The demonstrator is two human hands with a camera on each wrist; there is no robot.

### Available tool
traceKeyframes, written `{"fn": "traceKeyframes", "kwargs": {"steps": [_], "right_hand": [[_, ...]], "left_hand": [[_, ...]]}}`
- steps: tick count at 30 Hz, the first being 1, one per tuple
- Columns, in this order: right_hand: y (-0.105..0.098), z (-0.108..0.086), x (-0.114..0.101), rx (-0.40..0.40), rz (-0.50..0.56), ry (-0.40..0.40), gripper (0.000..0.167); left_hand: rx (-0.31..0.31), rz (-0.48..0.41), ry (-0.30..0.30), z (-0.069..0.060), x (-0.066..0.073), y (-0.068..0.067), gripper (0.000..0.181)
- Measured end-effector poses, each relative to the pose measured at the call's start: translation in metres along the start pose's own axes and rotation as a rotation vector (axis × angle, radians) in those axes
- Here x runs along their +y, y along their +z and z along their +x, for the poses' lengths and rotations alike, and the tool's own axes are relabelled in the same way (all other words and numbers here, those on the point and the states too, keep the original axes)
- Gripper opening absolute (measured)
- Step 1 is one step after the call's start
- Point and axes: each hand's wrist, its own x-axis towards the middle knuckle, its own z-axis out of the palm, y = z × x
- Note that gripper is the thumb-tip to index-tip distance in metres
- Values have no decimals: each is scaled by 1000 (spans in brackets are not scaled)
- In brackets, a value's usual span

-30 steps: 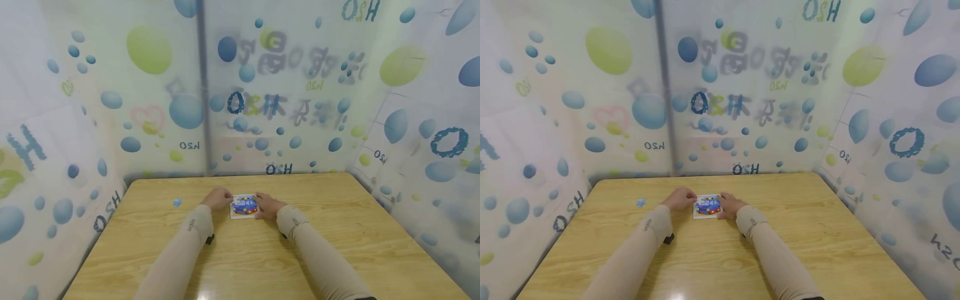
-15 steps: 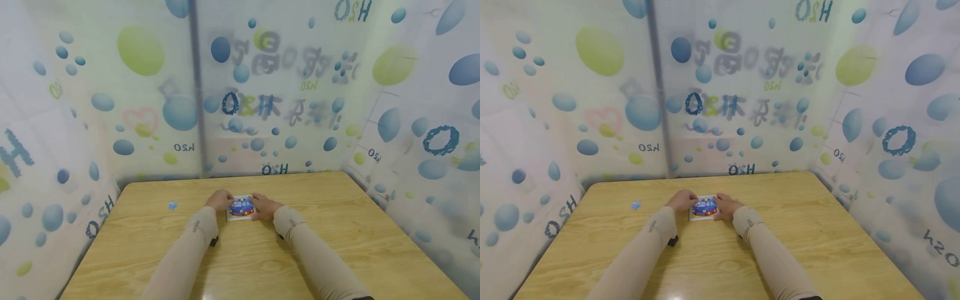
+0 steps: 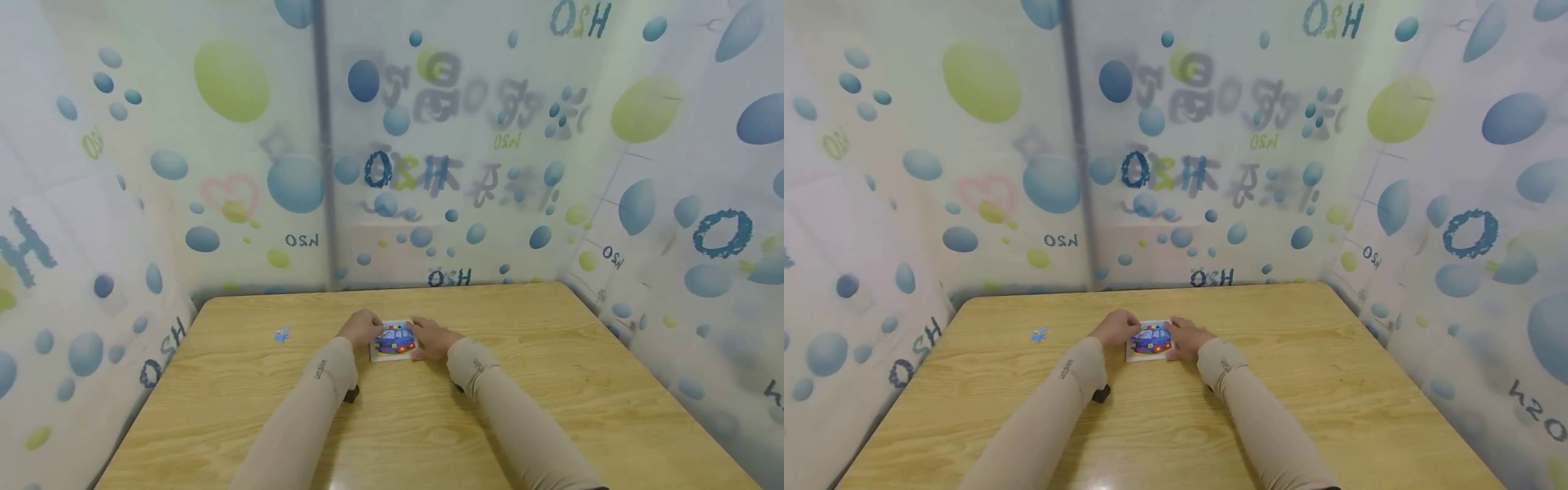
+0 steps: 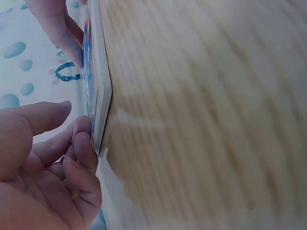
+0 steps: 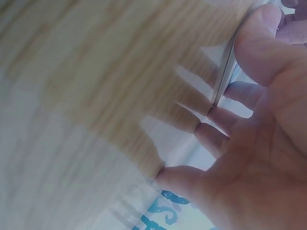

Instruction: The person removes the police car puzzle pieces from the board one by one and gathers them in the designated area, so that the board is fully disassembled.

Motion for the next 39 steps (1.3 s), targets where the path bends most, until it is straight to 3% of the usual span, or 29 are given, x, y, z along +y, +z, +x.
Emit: {"fn": "traceKeyframes", "kwargs": {"steps": [17, 30, 39], "right_hand": [[-3, 1, 1, -2, -4, -11, 79], [-1, 2, 1, -9, -10, -7, 75], [0, 4, 4, 6, 0, -83, 74]], "left_hand": [[6, 0, -89, -1, 9, 2, 23], [-1, -8, -95, 2, 7, 5, 25], [4, -26, -91, 7, 3, 7, 19]]}}
